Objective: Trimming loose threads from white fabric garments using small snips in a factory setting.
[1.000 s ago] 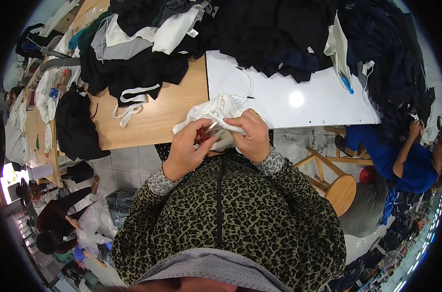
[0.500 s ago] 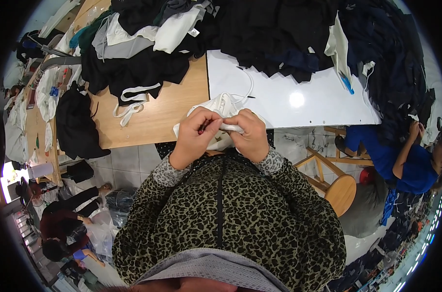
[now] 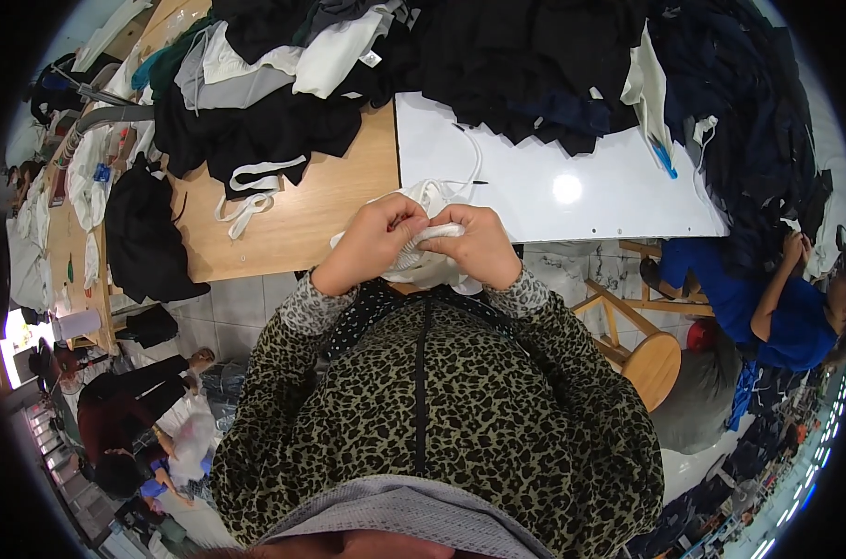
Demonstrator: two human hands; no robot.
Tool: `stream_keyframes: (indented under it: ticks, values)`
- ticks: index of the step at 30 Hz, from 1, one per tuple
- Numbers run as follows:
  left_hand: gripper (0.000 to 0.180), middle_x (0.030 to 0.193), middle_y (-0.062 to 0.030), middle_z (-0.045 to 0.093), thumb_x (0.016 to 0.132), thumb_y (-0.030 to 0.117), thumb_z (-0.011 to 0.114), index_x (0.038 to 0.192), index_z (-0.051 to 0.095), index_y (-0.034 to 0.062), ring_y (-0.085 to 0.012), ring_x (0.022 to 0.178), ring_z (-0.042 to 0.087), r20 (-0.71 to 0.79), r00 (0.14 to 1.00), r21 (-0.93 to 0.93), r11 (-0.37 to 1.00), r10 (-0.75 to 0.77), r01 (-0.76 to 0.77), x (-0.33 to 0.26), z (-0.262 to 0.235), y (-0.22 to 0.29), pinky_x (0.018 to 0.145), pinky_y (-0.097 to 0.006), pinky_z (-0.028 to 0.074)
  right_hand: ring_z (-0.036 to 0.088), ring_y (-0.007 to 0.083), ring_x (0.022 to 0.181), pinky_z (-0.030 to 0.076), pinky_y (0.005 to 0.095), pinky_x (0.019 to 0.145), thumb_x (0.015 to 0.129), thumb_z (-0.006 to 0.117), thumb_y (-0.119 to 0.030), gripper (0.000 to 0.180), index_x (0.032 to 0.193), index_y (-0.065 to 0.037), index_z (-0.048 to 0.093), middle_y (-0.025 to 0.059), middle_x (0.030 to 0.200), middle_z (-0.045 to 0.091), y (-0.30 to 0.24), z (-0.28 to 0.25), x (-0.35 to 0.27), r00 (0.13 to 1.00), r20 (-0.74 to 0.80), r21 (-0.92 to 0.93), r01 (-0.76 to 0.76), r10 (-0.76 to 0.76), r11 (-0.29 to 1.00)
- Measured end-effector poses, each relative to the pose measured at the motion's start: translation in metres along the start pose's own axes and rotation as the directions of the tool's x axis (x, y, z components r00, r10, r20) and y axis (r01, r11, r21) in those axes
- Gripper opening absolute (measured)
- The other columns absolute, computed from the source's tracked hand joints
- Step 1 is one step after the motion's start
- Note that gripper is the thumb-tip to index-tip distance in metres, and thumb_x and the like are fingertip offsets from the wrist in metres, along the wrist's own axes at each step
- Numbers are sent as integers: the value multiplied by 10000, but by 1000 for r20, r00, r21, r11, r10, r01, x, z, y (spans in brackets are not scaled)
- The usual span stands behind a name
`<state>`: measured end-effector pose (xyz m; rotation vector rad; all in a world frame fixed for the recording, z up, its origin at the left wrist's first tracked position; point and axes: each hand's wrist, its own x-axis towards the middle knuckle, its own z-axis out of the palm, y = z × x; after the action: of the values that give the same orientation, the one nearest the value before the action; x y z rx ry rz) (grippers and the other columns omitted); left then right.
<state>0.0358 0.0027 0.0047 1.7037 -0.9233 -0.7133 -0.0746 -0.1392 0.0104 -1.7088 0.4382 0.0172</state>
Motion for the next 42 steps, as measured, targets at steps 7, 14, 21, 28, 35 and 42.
stream_keyframes:
  ticks: [7, 14, 21, 28, 35, 42]
  values:
    - [124, 739, 9, 552, 848, 84, 605, 887, 589, -33, -68, 648, 475, 115, 981, -212, 961, -157, 179, 1, -7, 1, 577, -244, 403, 559, 71, 690, 455, 213, 627, 701, 743, -56, 176, 833, 14, 651, 35, 748, 646, 3, -2, 4, 998, 50, 79, -44, 41, 996]
    - [120, 699, -10, 525, 836, 83, 611, 880, 589, -26, -94, 632, 482, 10, 983, 358, 917, 185, -176, 0, 0, 6, 579, -271, 415, 577, 82, 690, 467, 223, 636, 686, 760, -80, 209, 843, 17, 664, 55, 756, 662, 8, -2, 7, 1000, 27, 51, -2, 1, 999]
    - [230, 773, -47, 555, 845, 144, 604, 963, 561, -49, -130, 682, 496, 92, 949, -336, 888, -301, 314, 8, -10, -2, 638, -253, 428, 583, 91, 702, 474, 226, 657, 692, 754, -59, 195, 839, 29, 660, 65, 773, 665, 11, -4, 9, 998, 37, 156, -56, 51, 986]
    - [415, 796, -78, 577, 812, 135, 663, 1156, 506, -36, -122, 712, 514, 131, 991, 29, 1000, -5, 1, -13, -22, 14, 662, -268, 447, 574, 86, 718, 462, 220, 659, 706, 738, -61, 197, 858, 30, 652, 65, 789, 660, 10, -5, 9, 999, -18, 145, -34, 37, 989]
    - [337, 804, -187, 627, 795, 126, 659, 1012, 426, 16, -305, 750, 629, 81, 995, 115, 992, -54, 45, -16, -12, 18, 663, -355, 475, 569, 91, 699, 454, 225, 634, 718, 720, -78, 193, 868, 21, 649, 66, 782, 652, 6, 0, 5, 991, -114, -8, 67, -67, 998]
    - [328, 801, -184, 625, 792, 113, 660, 1001, 428, 12, -308, 755, 630, 89, 995, 98, 995, -41, 33, -14, -10, 15, 668, -351, 476, 582, 109, 707, 459, 233, 639, 710, 715, -72, 199, 872, 21, 647, 86, 793, 653, 12, 0, 5, 988, -122, -17, 89, -90, 996]
